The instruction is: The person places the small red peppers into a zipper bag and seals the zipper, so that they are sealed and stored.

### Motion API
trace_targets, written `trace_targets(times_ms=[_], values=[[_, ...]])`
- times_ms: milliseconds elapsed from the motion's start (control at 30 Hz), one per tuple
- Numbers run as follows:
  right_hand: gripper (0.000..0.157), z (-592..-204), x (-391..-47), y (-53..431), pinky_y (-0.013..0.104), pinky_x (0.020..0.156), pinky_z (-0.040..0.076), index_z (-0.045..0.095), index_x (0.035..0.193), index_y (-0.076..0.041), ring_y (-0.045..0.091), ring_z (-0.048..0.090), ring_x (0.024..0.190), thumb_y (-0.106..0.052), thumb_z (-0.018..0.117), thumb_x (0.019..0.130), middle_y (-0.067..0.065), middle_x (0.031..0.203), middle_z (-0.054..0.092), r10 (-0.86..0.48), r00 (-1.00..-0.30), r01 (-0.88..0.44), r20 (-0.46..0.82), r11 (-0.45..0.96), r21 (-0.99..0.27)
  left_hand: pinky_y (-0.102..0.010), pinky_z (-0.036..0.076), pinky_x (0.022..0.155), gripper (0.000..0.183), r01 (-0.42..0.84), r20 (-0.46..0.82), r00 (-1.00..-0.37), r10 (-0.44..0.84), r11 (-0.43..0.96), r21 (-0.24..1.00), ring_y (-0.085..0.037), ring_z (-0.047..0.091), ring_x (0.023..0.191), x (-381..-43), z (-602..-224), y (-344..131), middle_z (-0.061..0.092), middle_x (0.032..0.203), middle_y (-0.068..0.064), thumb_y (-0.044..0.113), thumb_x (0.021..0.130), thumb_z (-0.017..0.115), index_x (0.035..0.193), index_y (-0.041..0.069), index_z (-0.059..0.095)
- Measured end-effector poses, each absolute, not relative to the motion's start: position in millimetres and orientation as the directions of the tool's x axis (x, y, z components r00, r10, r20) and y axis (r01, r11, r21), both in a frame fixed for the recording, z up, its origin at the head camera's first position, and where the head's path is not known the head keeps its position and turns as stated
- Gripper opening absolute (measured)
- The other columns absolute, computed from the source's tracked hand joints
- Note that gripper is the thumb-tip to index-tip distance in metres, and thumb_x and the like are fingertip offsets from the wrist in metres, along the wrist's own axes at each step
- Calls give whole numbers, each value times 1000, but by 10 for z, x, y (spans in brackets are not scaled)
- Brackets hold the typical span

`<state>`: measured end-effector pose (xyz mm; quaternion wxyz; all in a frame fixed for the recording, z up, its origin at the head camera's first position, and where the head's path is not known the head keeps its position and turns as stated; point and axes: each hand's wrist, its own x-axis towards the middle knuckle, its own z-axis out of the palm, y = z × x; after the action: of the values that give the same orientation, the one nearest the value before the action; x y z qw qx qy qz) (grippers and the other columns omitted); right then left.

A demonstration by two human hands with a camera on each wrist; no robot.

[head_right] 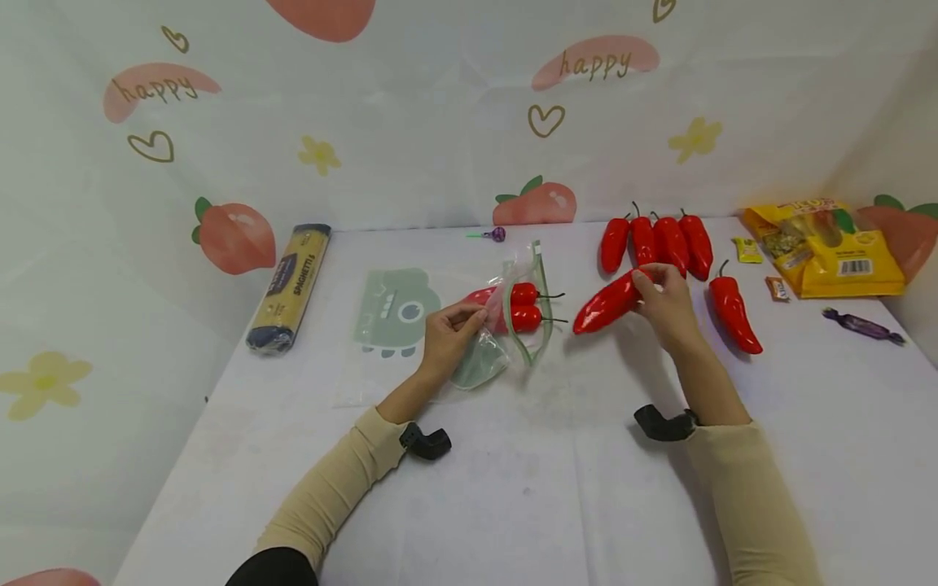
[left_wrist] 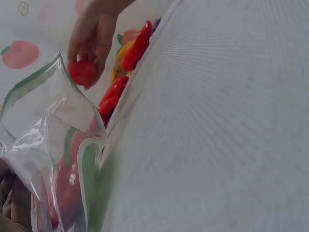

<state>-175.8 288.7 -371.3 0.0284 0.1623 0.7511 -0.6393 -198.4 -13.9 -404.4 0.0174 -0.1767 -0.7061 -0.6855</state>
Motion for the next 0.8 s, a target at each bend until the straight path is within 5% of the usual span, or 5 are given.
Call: trace_targets(times_ms=[133, 300, 500, 800], values=[[40, -3755, -1763, 2592, 16, 80, 51, 34, 125, -20, 12, 46, 107, -38, 48, 93, -6, 109, 42, 164, -940, 283, -299, -113, -953, -12, 52, 68, 18, 275, 268, -938, 221, 1, 961, -4, 62, 72, -1984, -4036, -136, 65, 93, -31, 0, 85, 61, 97, -14, 63], [56, -3845, -1728, 2325, 24, 92, 45, 25, 139, -8, 24, 38, 121, -39, 42, 95, 8, 128, 35, 187, -934, 323, -304, 85, -942, -12, 52, 67, 18, 281, 277, -934, 226, -17, 960, -11, 65, 73, -1983, -4031, -128, 65, 92, -32, -2, 85, 60, 96, -16, 63], [61, -3937, -1625, 2247, 15, 81, 50, 37, 137, -5, 22, 48, 110, -44, 48, 92, 18, 135, 42, 147, -959, 279, -242, 343, -897, -12, 51, 66, 18, 299, 293, -928, 229, -8, 954, -25, 66, 77, -1972, -4023, -132, 66, 91, -31, -1, 86, 60, 96, -14, 64], [57, -4015, -1533, 2167, 32, 98, 44, 45, 135, -6, 30, 44, 124, -40, 53, 91, 17, 136, 48, 12, -982, 176, -188, 422, -890, -13, 52, 67, 18, 293, 292, -931, 218, -32, 956, -8, 65, 73, -1974, -4035, -131, 65, 91, -32, -1, 85, 60, 96, -15, 63]])
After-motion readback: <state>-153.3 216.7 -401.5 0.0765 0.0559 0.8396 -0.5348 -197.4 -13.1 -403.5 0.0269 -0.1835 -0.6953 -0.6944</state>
